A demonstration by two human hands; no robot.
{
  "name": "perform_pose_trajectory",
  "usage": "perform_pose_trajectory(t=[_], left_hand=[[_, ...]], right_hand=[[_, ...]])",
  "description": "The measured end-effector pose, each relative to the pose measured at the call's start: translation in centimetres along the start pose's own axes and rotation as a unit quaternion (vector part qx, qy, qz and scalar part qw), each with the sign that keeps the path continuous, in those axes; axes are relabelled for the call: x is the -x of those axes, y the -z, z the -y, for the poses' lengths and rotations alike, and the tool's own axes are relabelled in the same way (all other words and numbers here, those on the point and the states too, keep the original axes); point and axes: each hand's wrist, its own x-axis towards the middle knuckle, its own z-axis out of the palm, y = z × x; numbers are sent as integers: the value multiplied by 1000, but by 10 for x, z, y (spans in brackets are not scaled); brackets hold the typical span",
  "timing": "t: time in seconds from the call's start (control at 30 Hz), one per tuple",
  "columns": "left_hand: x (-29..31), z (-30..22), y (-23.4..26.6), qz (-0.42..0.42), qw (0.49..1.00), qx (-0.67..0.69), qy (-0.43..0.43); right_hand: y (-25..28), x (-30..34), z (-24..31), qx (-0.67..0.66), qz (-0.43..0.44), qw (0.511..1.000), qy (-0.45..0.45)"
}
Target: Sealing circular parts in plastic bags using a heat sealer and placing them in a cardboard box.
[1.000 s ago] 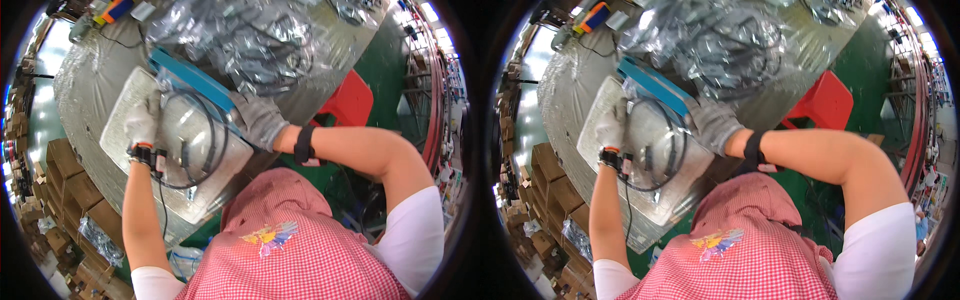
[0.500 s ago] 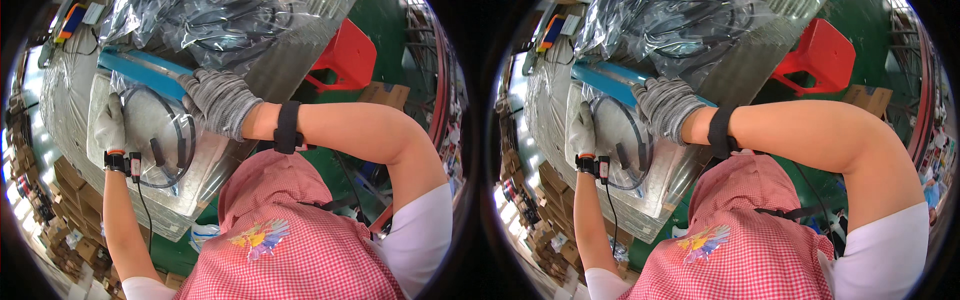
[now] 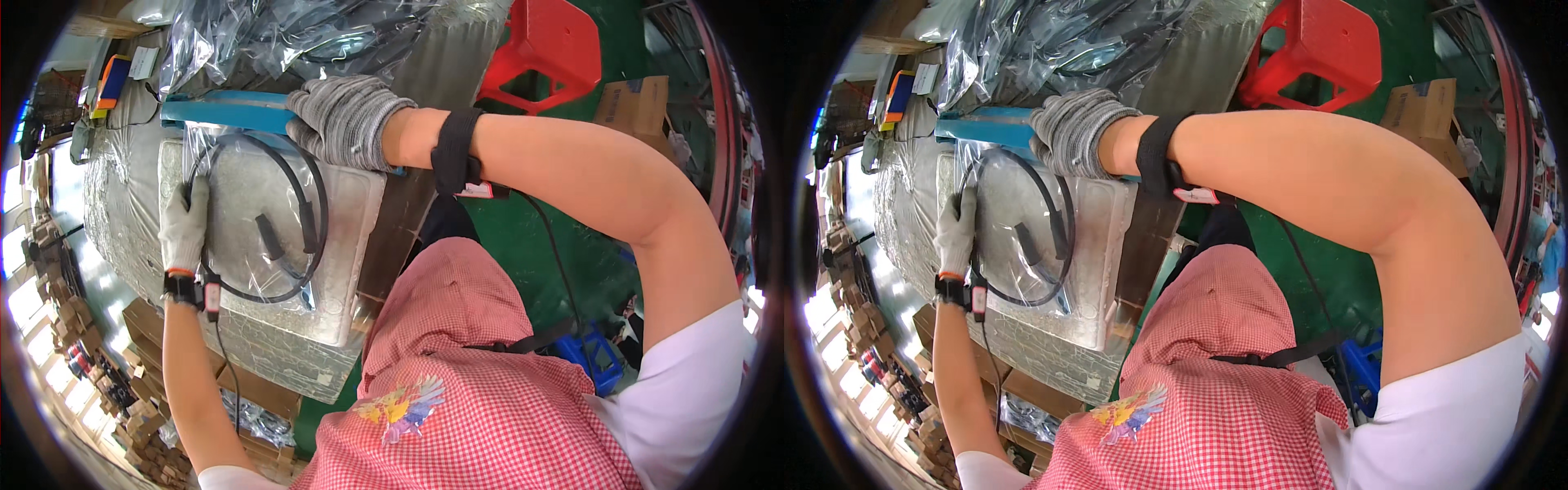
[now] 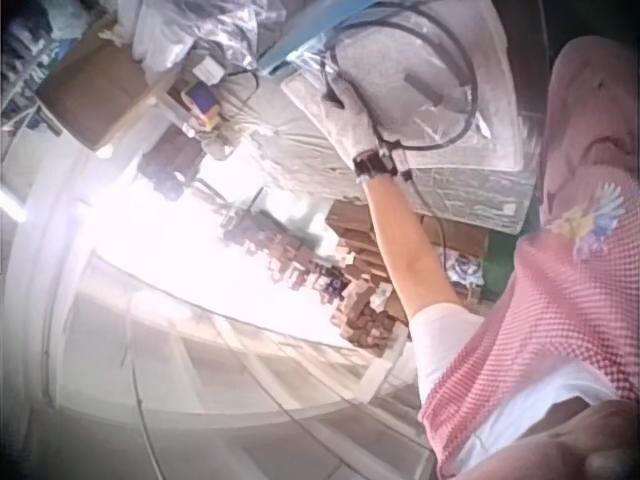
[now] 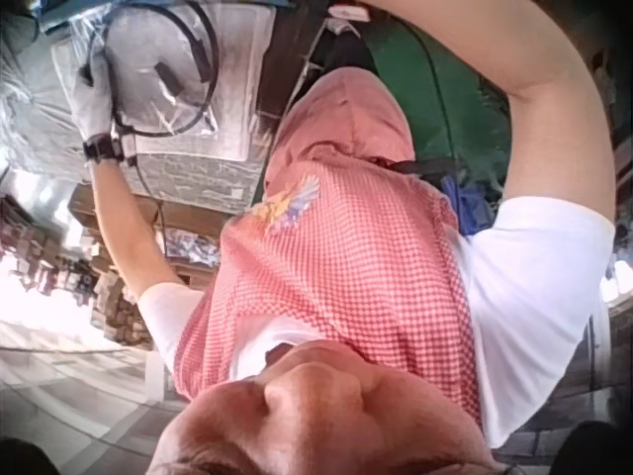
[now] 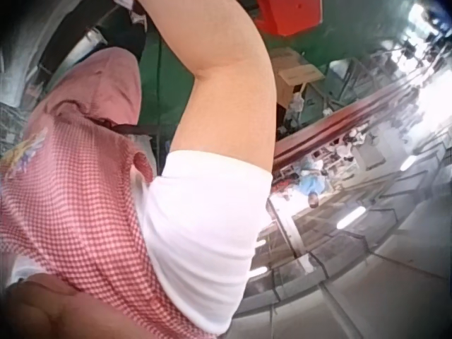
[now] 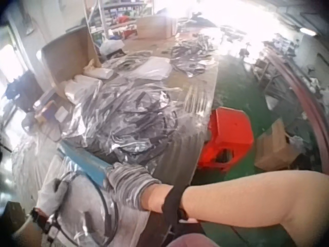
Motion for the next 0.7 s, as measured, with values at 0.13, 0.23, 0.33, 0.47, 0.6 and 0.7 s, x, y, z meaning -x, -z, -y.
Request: perform_pose_trajectory(t=[0.13,0.23,0.33,0.47,0.6,0.7], left_hand=[[15,20,13,26,996,-79,-17],[25,37,16,-15,986,-158,-45],[35,39,-4,-60,991,-117,11],[67,68,-6,-88,971,223,26],[174,71,12,-164,829,523,111],[230,94,4,-240,815,508,142]], right_hand=[[6,-4,9,19,6,1000,-14],[14,0,26,26,12,998,-47],[18,8,31,-62,-38,996,-50],[-6,41,-36,-356,-439,824,-38],[55,116,28,-409,-400,815,-93],[73,148,-4,-260,-311,899,-164]])
